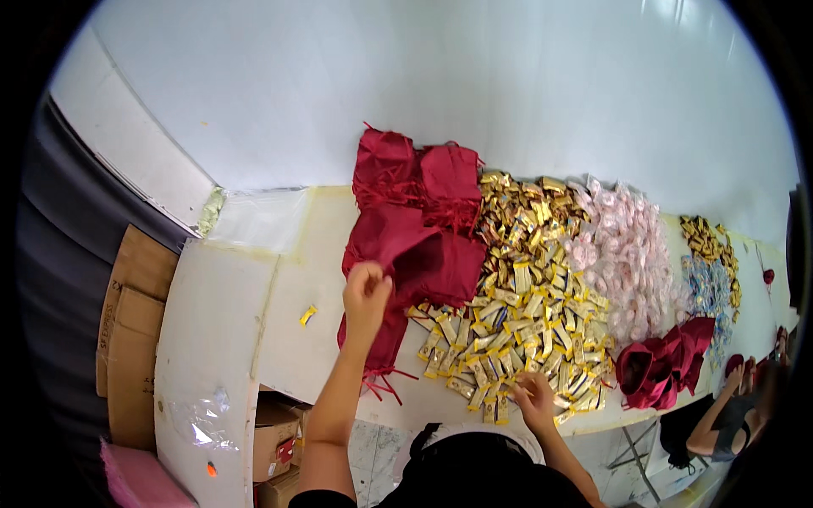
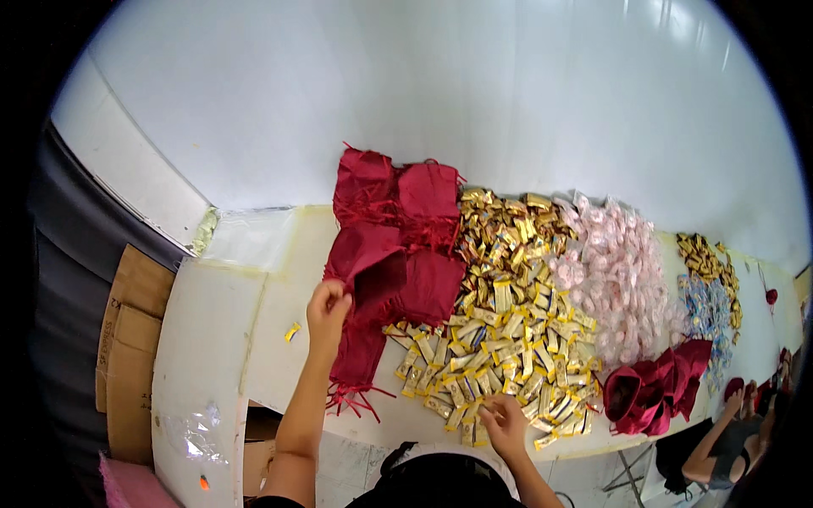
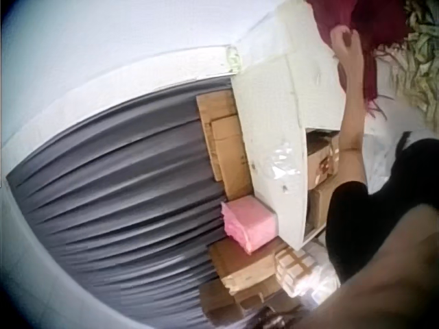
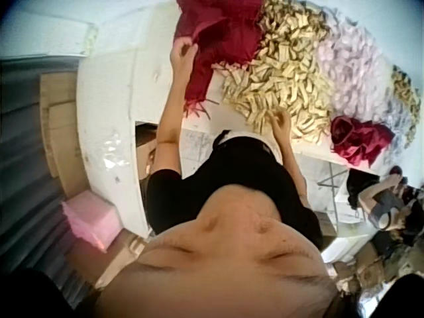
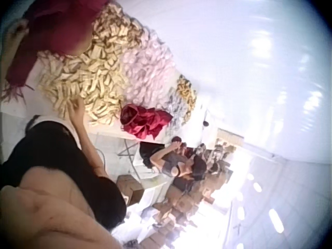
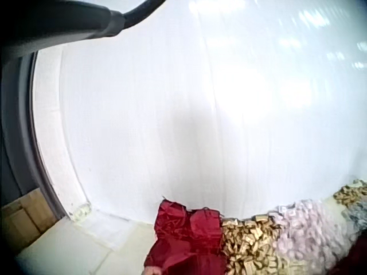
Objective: The person uses a small orange safety cutter to open a large plastic bag of small gold-wrapped items. They then pick up several items at a time and place them into red drawstring pouches on a table.
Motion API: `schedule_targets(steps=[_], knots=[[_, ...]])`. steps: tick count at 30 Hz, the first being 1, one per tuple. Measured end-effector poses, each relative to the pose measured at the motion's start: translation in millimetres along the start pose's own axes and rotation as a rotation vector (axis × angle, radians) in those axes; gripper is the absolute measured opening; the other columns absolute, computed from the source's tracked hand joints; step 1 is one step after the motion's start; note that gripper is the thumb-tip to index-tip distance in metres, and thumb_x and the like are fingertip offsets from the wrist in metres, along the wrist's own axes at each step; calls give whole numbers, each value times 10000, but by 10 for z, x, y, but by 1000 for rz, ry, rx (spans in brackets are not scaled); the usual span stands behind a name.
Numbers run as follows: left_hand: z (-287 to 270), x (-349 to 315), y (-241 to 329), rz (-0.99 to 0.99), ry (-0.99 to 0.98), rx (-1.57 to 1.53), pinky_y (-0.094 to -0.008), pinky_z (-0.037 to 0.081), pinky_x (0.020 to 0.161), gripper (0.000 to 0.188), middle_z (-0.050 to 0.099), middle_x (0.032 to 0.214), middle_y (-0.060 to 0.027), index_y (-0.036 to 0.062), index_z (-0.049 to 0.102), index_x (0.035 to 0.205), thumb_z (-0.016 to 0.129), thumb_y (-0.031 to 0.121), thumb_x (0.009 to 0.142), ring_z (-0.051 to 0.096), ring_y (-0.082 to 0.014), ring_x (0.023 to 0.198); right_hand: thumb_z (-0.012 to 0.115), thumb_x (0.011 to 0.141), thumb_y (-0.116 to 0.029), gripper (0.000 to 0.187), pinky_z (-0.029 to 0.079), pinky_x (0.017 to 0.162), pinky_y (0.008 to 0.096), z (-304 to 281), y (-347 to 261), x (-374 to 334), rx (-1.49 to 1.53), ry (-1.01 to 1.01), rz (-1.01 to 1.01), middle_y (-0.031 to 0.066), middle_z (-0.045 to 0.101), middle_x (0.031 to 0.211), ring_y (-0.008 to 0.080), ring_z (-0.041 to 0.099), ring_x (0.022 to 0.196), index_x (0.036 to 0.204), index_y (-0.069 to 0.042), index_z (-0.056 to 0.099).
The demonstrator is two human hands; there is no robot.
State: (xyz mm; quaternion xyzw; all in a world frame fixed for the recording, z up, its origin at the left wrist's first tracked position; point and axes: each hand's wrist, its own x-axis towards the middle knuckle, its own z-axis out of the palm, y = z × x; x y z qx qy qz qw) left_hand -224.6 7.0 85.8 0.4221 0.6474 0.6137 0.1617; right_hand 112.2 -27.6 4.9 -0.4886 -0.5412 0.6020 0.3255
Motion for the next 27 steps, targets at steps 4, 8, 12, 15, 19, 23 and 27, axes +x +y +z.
schedule_targets(steps=[4,8,12,15,19,23,27], knots=[[-113,-1011,285,14,-203,140,-241,390,579,150,562,901,-109,17,453,714,586,-32,664,489,-154,650,548,811,-106,608,520,673,321,715,-605,254,510,-193,284,142,383,1234,221,555,946,1312,-119,203],[-40,-1673,300,-7,-249,242,-299,464,668,156,566,1011,-144,25,523,795,533,-55,662,564,-225,745,494,716,71,554,472,700,257,1015,-151,242,340,-208,21,86,518,1022,165,558,886,1234,-80,368],[-196,-1896,154,6,-503,567,-370,478,766,231,563,1075,-142,36,589,886,496,-35,687,584,-324,893,516,712,37,363,462,674,279,842,-56,254,-344,-399,-220,83,559,932,169,570,786,1063,-46,561],[-261,-1961,-143,-157,-474,504,-363,479,775,306,569,1089,-137,43,610,956,478,-37,691,586,-309,904,570,697,-15,359,473,697,330,643,-106,427,-406,-668,-134,141,556,940,249,573,808,1052,-65,581],[-296,-1789,-298,-188,-410,477,-348,486,720,249,609,1003,-144,16,622,905,522,32,677,600,-315,825,552,670,31,394,443,816,368,269,14,808,-665,-475,-430,157,535,996,312,526,951,1059,-37,542],[-80,-1526,-171,-312,-359,366,-333,479,678,179,633,906,-144,-1,627,847,616,93,695,607,-284,745,515,622,69,552,385,918,419,-189,122,1448,-1076,-208,-337,200,439,1200,370,431,1109,1152,-81,494],[27,-1528,-446,-122,-184,434,-325,456,675,131,616,785,-142,-17,608,807,588,14,682,584,-292,725,590,689,-157,559,249,976,504,-723,216,1559,-1191,348,-490,174,375,1275,344,309,1231,1233,-135,461]])
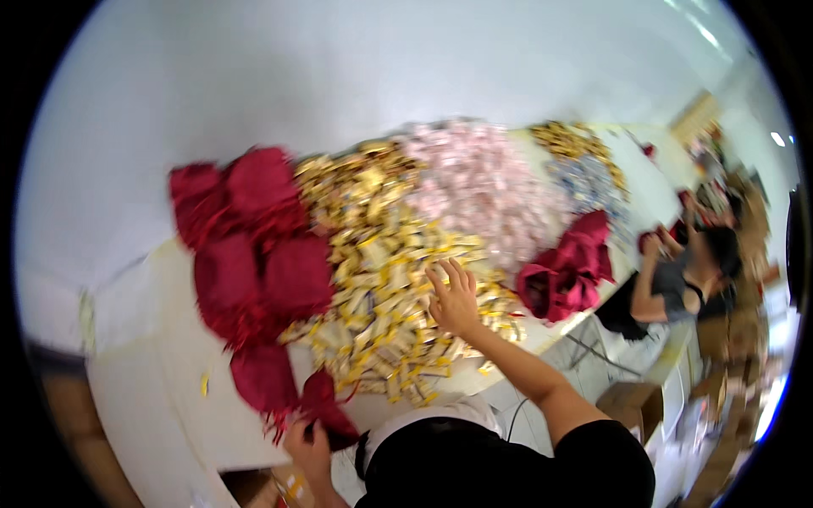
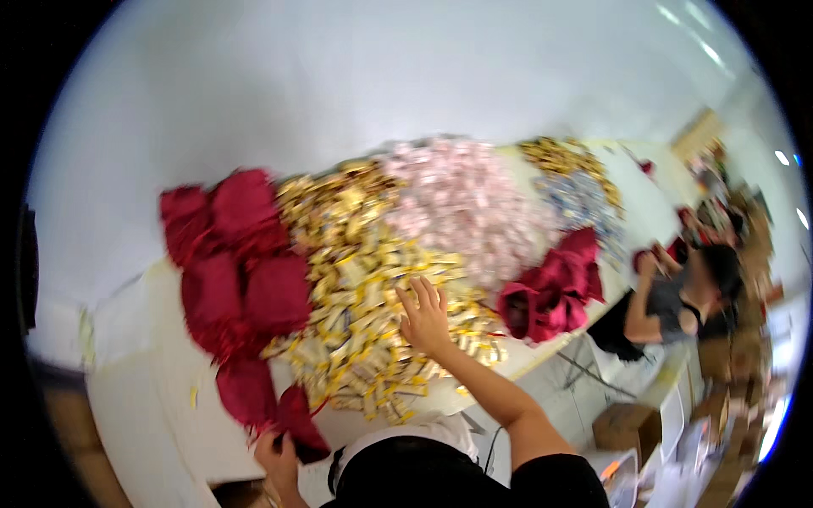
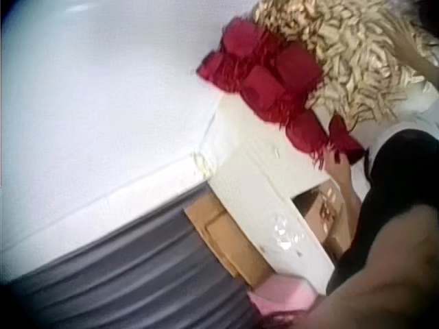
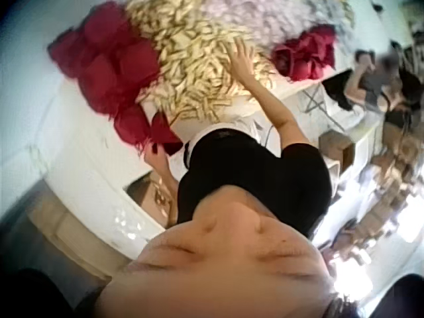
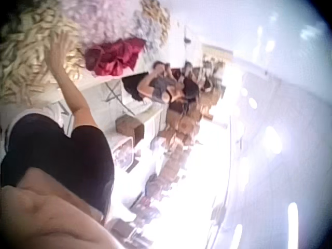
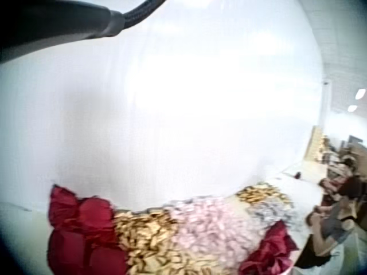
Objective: The person uses a small orange safety cutter to open a large plastic bag of small gold-wrapped items. They then pick up several items at a time and place them into red drawstring pouches on a table.
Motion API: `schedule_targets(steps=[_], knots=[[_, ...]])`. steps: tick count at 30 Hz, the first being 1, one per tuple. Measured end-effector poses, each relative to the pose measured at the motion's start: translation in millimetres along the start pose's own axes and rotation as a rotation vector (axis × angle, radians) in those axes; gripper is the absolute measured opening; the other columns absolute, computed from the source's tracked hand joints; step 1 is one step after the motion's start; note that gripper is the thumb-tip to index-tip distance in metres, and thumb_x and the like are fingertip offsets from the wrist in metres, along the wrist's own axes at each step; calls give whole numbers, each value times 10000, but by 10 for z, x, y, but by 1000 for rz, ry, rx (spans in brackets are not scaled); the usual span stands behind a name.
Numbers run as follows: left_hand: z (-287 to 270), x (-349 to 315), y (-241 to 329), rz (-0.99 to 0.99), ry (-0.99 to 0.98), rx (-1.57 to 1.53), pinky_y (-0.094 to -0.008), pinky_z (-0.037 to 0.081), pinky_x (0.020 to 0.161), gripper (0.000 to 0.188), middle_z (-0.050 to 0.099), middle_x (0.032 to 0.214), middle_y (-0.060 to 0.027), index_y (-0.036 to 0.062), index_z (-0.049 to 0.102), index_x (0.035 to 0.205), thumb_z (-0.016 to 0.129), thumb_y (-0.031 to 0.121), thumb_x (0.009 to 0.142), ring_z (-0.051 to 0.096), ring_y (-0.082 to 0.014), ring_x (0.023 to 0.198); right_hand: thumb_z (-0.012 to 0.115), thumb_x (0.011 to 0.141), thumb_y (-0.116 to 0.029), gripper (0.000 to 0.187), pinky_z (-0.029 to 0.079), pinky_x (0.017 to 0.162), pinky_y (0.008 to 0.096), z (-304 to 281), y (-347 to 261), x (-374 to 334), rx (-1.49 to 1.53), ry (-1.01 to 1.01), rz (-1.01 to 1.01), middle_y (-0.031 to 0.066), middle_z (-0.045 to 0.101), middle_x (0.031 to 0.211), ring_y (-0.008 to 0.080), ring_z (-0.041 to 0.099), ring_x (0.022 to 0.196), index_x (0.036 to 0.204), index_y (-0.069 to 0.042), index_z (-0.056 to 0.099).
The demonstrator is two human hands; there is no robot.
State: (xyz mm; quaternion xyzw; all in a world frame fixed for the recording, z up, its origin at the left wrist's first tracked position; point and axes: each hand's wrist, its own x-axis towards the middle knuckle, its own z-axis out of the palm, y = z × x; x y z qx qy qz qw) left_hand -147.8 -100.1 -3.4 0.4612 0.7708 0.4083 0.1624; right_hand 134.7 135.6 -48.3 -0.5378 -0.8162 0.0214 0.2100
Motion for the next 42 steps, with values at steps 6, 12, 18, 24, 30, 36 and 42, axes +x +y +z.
schedule_targets(steps=[6,12,18,24,30,36,42], knots=[[-80,-27,336,-245,-142,150,-342,435,751,257,594,879,-157,-27,589,939,506,20,701,545,-268,794,730,587,-456,744,180,867,728,-385,1116,-697,-426,-37,776,176,85,1444,414,62,1317,1259,-320,442],[259,33,-19,-210,-153,229,-300,448,555,270,578,809,-107,-20,589,969,483,35,727,514,-179,610,729,588,-438,819,177,883,730,-22,2429,-1094,-283,45,991,171,32,1449,410,21,1323,1309,-266,383],[656,279,653,-114,-219,439,-370,464,631,223,599,816,-187,0,601,922,519,67,726,555,-318,672,686,625,-466,729,142,920,712,294,4059,-1267,-323,57,1102,190,97,1443,373,42,1337,1211,-79,489],[961,69,504,-307,-305,438,-382,435,772,252,590,904,-212,-53,572,941,514,98,747,542,-357,842,671,631,-536,800,149,1014,566,-60,5455,-1221,-461,66,865,393,199,1316,523,191,1223,1139,63,517],[1006,43,949,-406,-69,355,-351,447,727,263,590,836,-193,-49,574,835,474,-53,592,570,-324,784,690,645,-378,829,219,1019,511,-349,4435,-887,-610,108,825,283,229,1371,459,265,1231,1293,14,353],[885,183,1319,-283,-74,169,-362,437,831,454,571,989,-241,-62,554,1036,434,-63,599,570,-350,905,595,636,-19,516,315,971,460,-116,2452,-284,83,46,323,177,427,1235,370,378,1158,1140,-93,512],[801,251,1468,-147,-148,379,-382,467,739,470,551,1082,-256,-76,532,1072,426,-65,614,581,-383,868,651,602,-68,627,395,877,438,-180,2412,480,-259,-738,130,156,427,1191,349,388,1147,1193,-144,457]])
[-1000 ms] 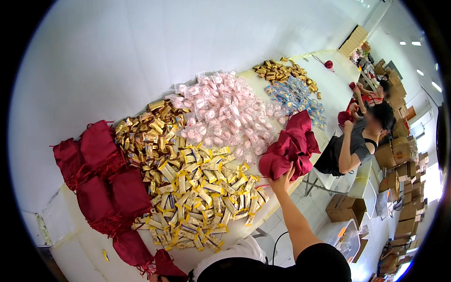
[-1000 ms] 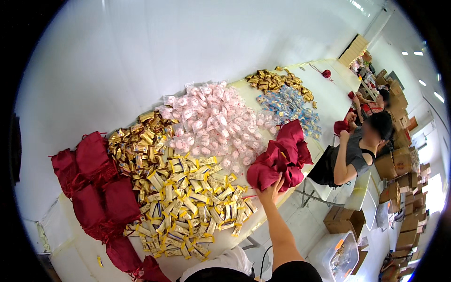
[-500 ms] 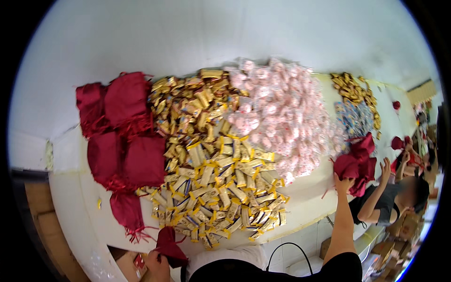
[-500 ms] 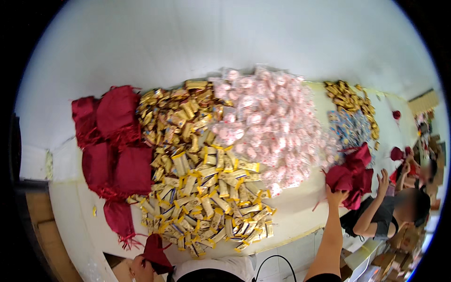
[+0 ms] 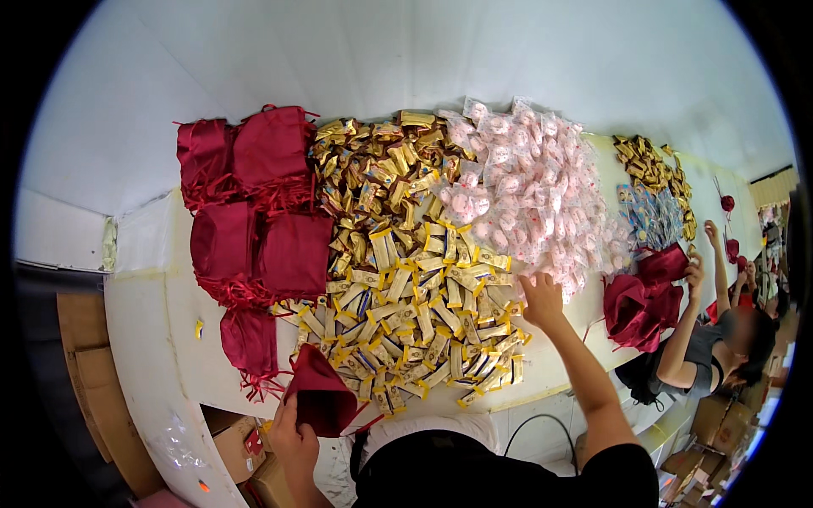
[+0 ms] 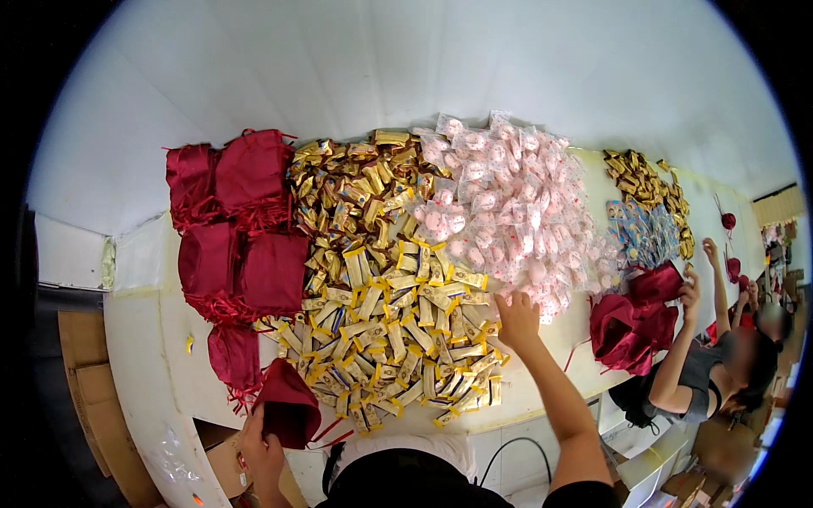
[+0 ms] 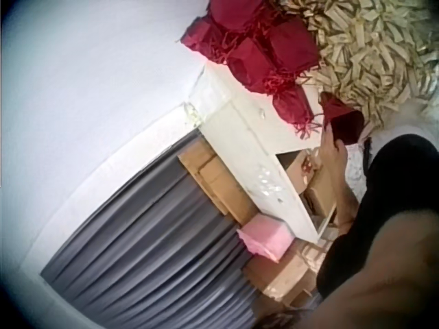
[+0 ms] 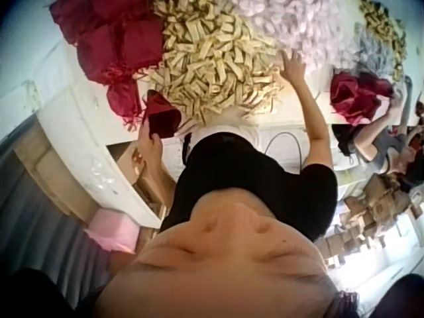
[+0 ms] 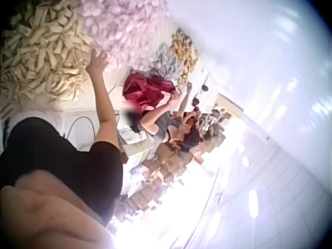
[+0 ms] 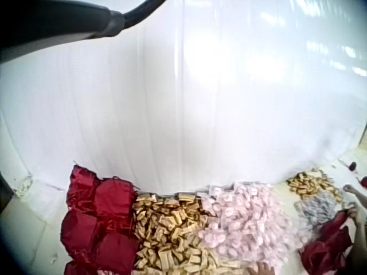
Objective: The person uses a small orange safety cutter to open a large plastic bag of small gold-wrapped items. They then pick up several items at a time and place them into red drawstring pouches on a table.
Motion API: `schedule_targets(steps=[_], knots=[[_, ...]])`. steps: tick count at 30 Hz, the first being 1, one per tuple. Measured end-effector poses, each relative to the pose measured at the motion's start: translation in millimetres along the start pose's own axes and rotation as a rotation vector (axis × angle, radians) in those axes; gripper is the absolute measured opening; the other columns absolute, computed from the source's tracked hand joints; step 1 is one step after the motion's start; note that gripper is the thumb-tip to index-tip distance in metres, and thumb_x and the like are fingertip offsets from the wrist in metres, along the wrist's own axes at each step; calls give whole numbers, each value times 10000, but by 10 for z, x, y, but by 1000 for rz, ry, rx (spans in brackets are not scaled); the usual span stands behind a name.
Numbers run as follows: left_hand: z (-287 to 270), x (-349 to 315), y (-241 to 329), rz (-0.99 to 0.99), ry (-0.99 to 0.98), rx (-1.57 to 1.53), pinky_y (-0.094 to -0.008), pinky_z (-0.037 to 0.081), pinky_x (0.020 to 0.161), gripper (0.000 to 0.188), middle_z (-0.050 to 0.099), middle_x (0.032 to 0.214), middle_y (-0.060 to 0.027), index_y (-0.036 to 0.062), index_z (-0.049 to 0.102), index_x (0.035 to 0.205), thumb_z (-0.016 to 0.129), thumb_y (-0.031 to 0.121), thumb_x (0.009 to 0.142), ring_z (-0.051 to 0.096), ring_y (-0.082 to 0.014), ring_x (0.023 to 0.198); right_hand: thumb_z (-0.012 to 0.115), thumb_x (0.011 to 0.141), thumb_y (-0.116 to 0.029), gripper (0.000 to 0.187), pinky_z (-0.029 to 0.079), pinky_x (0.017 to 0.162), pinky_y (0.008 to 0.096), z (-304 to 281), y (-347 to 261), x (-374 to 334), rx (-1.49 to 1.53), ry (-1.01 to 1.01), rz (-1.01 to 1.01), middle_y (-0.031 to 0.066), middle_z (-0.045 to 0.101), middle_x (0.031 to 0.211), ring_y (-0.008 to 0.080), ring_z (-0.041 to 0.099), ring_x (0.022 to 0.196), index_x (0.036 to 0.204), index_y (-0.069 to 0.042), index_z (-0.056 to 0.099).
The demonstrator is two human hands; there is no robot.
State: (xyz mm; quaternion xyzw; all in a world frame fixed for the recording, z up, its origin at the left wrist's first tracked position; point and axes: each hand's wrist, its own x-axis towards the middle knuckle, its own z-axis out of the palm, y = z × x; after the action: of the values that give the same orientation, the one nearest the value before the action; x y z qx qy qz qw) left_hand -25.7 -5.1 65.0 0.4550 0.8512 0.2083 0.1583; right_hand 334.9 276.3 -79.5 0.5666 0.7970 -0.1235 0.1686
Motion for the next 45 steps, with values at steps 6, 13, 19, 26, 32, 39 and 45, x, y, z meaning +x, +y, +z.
schedule_targets(steps=[6,13,19,26,32,39,45], knots=[[165,-134,-32,-114,-61,-30,-393,463,776,425,552,1095,-247,-82,540,1048,420,-60,641,573,-383,931,623,743,-282,620,324,891,578,718,18,152,344,500,102,166,294,1348,375,285,1235,1312,-275,378],[341,-387,-98,-85,-30,-150,-381,467,781,394,560,1100,-229,-70,556,1020,424,-58,649,579,-375,914,638,711,-189,378,372,831,479,707,-175,-39,237,478,23,77,461,1188,297,432,1083,1071,-153,531],[361,-463,-136,14,25,-143,-355,481,706,394,573,1100,-202,-58,564,1010,430,-66,640,601,-352,838,636,676,-41,283,452,783,388,722,54,-40,251,569,-203,117,452,1217,321,482,1012,932,-69,519],[351,-563,-96,10,28,-166,-327,486,651,392,580,1105,-176,-56,573,1005,432,-71,639,614,-319,758,637,648,4,252,401,892,404,121,-257,-326,395,656,-227,172,392,1310,364,434,1119,862,-55,518],[365,-553,28,31,2,-214,-325,487,648,393,579,1114,-163,-45,582,998,445,-76,632,616,-312,758,648,684,-94,310,451,814,409,-59,-1023,-61,523,346,-346,136,511,1117,341,495,1027,944,-62,483],[319,-674,64,13,5,-228,-344,491,701,407,581,1109,-160,-27,583,1018,446,-71,637,613,-322,830,649,638,-28,445,527,639,351,106,-1275,296,-29,162,-331,133,516,937,291,523,943,1028,-68,439],[409,-774,-89,-22,25,-243,-348,491,713,380,578,1118,-149,-26,582,1006,448,-52,651,606,-328,849,664,593,-42,496,505,730,352,273,-1041,378,-136,313,-530,127,455,1146,313,446,1068,1041,-79,451]])
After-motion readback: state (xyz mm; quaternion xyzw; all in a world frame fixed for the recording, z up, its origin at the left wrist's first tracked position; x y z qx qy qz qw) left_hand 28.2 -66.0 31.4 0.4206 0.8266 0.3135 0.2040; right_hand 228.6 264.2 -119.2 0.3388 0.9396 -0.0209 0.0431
